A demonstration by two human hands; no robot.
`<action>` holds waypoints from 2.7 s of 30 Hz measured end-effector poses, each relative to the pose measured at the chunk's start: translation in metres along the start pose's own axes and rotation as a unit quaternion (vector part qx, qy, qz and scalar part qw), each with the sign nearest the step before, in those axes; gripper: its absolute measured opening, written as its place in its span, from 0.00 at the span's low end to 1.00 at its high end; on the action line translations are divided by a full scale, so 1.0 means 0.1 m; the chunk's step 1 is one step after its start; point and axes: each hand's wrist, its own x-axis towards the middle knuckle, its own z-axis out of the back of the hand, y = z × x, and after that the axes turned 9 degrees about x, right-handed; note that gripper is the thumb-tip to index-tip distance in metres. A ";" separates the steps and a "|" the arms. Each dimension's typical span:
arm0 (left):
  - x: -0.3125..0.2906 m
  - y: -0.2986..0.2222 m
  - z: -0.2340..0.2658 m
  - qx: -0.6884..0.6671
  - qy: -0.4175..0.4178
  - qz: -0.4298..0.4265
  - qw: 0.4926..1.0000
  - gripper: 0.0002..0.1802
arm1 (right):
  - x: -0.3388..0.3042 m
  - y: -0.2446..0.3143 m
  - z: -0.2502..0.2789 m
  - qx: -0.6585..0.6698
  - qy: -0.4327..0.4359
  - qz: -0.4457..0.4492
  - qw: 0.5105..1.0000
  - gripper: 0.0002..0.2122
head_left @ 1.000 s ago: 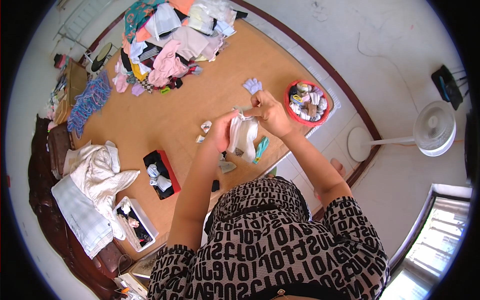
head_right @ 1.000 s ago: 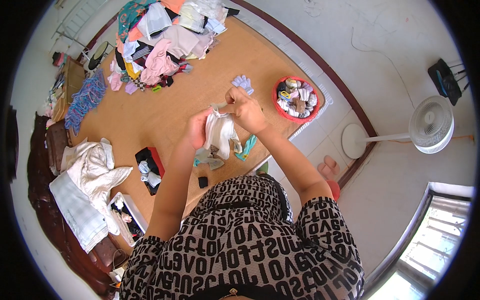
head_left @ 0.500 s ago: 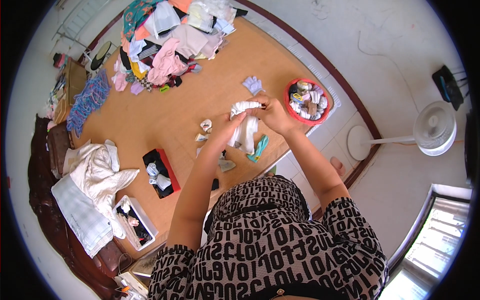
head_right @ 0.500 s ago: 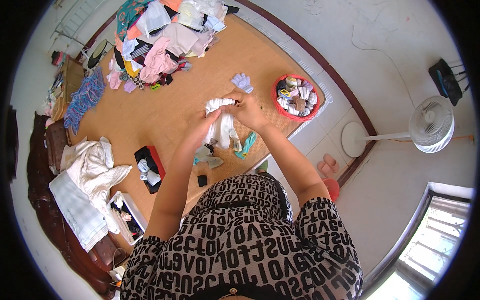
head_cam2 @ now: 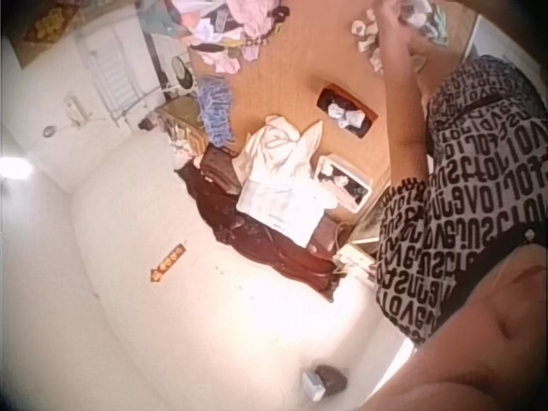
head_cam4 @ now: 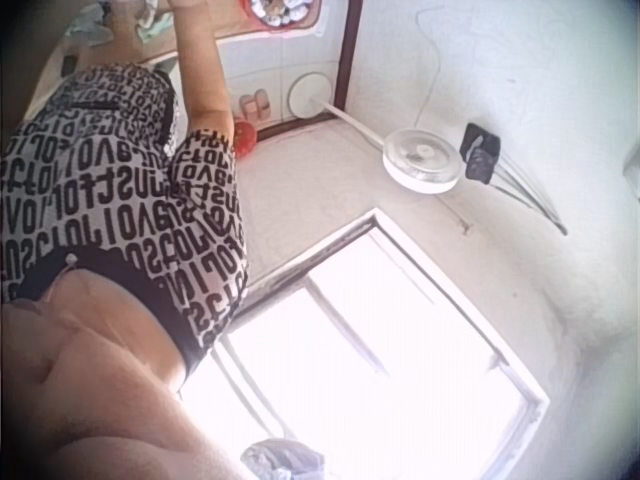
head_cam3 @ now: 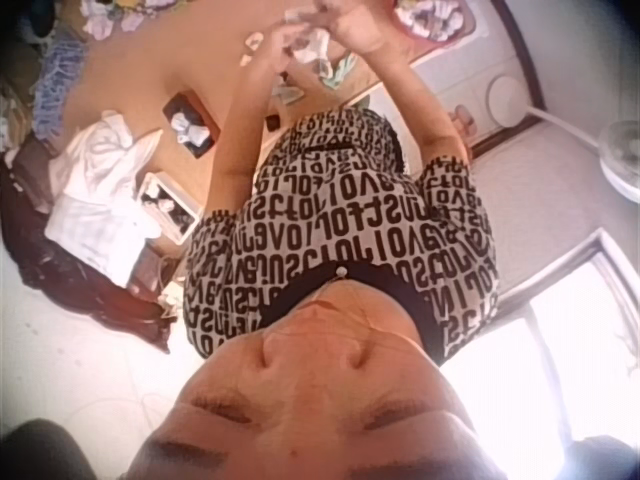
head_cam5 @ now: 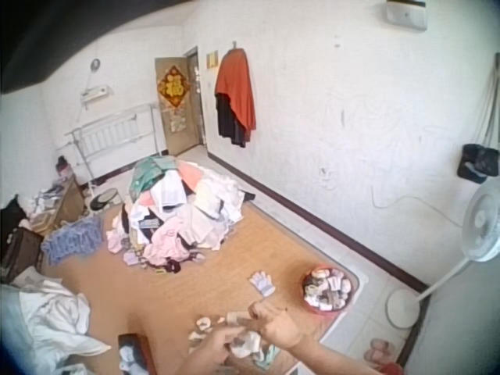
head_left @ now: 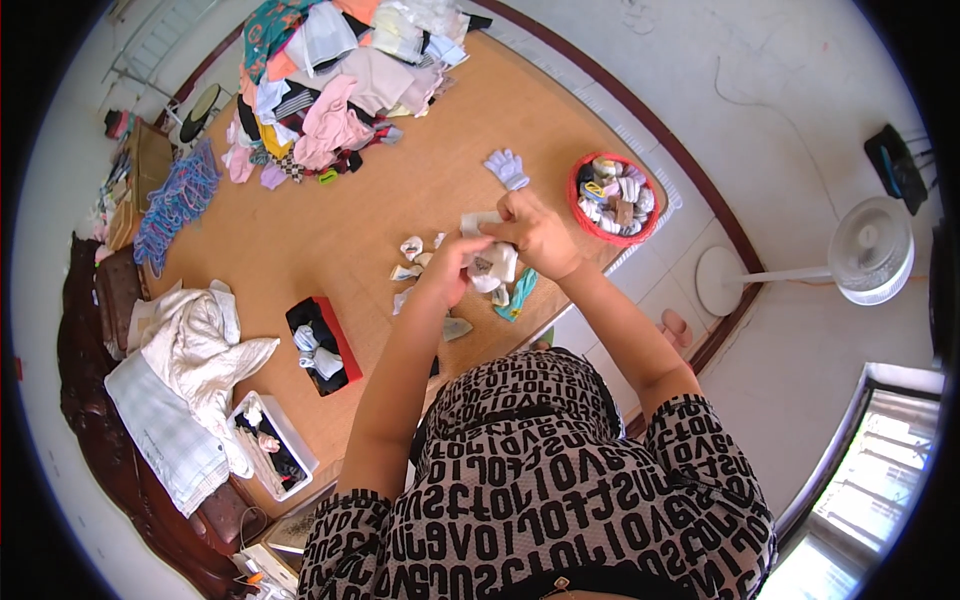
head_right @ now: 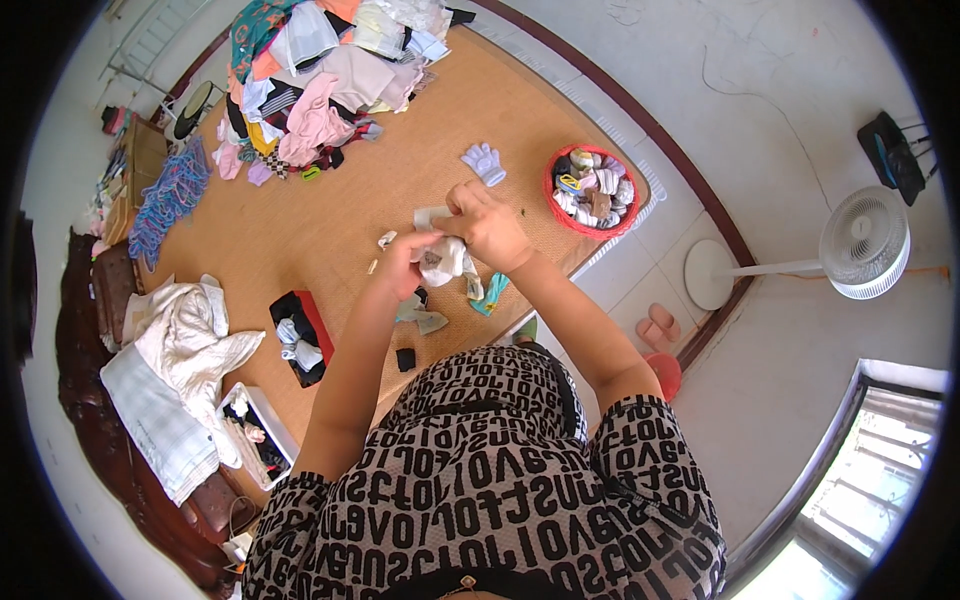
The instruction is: The person sorts and folds socks by hand, pairing and rolling each pair together before placing them on the bed.
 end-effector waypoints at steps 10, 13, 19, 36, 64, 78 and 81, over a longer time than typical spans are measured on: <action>0.02 0.05 0.01 0.119 -0.026 -0.087 0.989 0.11 | -0.02 0.01 0.01 0.274 -0.026 -0.276 0.921 0.16; 0.03 0.08 -0.01 0.085 -0.046 -0.067 0.993 0.11 | 0.10 0.23 0.16 0.252 0.094 -0.361 0.893 0.14; 0.04 0.13 -0.03 -0.123 -0.046 -0.014 0.991 0.09 | -0.13 -0.07 -0.16 0.258 -0.123 -0.391 0.875 0.07; 0.00 0.13 -0.04 -0.063 -0.073 -0.143 0.985 0.19 | -0.29 0.11 -0.32 0.236 -0.086 -0.284 0.925 0.28; -0.14 0.26 -0.24 0.622 -0.308 -0.366 0.620 0.21 | -0.43 0.14 -0.59 0.473 -0.199 -0.472 0.717 0.09; 0.08 0.67 0.63 -0.205 0.029 0.069 0.976 0.11 | -0.63 0.18 -0.86 0.608 0.001 -0.461 0.647 0.09; 0.08 0.67 0.42 -0.092 -0.042 -0.002 0.995 0.07 | -0.65 0.10 -0.88 0.704 -0.136 -0.478 0.507 0.10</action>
